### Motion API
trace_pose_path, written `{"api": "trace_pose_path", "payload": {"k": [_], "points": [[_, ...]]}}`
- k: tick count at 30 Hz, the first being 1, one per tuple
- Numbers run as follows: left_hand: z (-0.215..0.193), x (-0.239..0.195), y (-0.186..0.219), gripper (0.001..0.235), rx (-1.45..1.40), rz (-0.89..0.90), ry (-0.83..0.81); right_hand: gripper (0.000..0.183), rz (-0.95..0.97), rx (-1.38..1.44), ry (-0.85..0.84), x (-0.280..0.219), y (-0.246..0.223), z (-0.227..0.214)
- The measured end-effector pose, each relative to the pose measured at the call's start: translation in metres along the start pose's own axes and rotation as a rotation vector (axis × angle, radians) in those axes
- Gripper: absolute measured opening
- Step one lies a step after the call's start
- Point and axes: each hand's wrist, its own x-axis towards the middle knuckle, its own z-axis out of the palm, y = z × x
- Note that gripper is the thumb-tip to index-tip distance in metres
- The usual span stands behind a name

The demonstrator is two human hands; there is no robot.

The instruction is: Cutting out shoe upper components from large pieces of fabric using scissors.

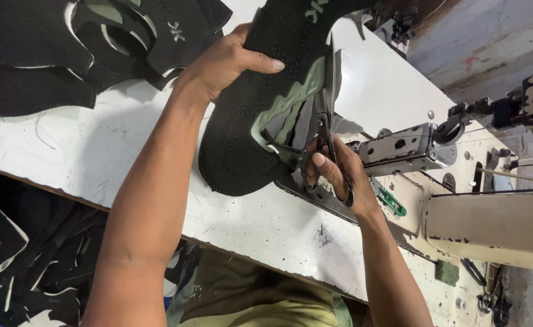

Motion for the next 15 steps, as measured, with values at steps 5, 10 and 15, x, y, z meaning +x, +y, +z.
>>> {"api": "trace_pose_path", "payload": {"k": [5, 10, 15], "points": [[-0.002, 0.003, -0.007, 0.064, -0.001, 0.008, -0.008, 0.047, -0.01, -0.007, -0.006, -0.001, 0.005, -0.001], [0.002, 0.001, -0.003, 0.062, -0.026, -0.021, -0.005, 0.037, 0.006, 0.013, 0.018, -0.002, 0.009, 0.003], [0.002, 0.002, -0.003, 0.056, 0.01, 0.019, 0.005, 0.031, 0.005, -0.054, 0.105, 0.0, 0.019, 0.011]]}}
